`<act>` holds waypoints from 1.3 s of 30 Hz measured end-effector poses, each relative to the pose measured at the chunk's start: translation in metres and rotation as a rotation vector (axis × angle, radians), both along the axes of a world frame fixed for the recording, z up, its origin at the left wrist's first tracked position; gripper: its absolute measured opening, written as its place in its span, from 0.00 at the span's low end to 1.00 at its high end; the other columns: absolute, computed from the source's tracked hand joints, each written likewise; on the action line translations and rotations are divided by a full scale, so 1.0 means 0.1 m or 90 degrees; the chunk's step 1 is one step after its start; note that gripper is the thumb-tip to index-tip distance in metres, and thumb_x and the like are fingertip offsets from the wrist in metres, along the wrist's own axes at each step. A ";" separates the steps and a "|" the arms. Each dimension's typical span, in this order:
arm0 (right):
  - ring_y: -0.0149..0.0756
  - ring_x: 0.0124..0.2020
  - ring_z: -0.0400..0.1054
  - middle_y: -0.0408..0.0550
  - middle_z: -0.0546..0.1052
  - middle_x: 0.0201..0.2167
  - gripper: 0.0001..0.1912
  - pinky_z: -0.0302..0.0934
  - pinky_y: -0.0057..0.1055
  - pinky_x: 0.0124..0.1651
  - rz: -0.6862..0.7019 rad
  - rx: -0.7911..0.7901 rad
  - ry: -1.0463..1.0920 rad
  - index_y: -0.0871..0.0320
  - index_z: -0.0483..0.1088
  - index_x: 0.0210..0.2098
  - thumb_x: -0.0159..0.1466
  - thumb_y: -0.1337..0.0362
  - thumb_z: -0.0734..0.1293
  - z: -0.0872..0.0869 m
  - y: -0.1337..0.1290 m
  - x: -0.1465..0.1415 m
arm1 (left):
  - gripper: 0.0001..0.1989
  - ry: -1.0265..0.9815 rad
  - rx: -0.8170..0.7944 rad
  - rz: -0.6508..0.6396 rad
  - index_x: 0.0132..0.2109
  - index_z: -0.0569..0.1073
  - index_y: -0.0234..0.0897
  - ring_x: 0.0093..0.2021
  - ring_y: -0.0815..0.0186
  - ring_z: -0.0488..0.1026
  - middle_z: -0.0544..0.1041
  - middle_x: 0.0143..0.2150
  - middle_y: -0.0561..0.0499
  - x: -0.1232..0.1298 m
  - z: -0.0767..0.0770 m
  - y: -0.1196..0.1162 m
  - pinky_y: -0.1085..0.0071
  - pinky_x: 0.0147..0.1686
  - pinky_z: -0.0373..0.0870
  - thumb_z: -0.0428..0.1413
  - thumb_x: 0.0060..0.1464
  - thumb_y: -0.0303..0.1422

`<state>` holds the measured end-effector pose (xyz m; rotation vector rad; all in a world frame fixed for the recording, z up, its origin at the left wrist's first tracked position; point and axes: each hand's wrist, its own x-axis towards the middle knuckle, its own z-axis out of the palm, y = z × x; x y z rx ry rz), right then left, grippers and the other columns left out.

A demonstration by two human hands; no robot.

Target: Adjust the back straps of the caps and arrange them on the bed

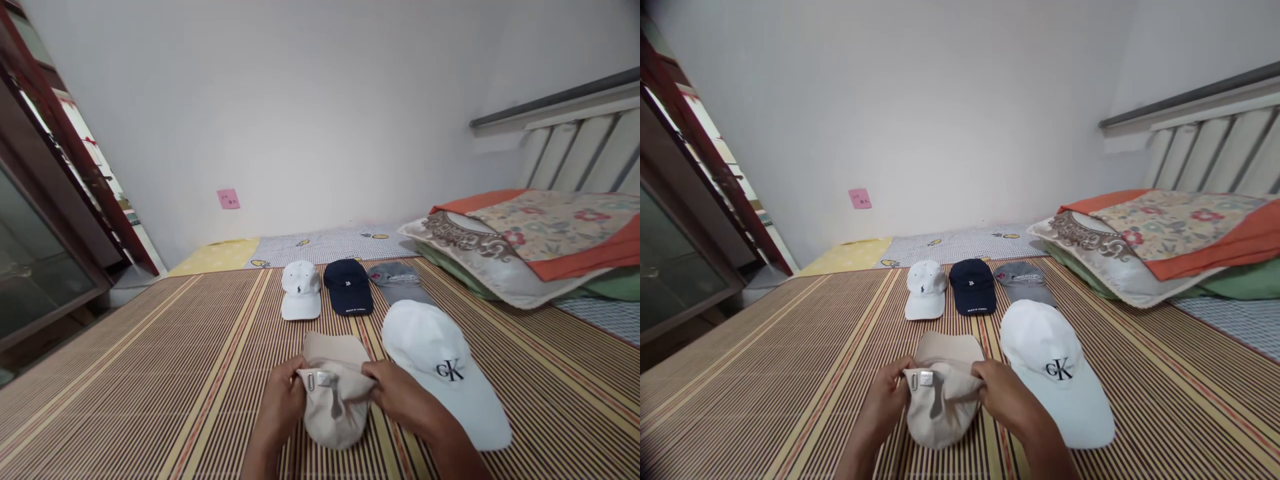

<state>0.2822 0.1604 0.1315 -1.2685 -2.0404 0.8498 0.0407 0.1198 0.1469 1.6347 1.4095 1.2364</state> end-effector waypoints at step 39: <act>0.33 0.34 0.74 0.45 0.80 0.34 0.11 0.66 0.30 0.40 0.279 -0.256 0.459 0.57 0.74 0.41 0.65 0.57 0.73 0.58 -0.35 -0.18 | 0.17 -0.304 -0.146 -0.281 0.34 0.74 0.35 0.30 0.69 0.63 0.70 0.30 0.53 -0.15 0.05 -0.17 0.72 0.32 0.58 0.67 0.53 0.45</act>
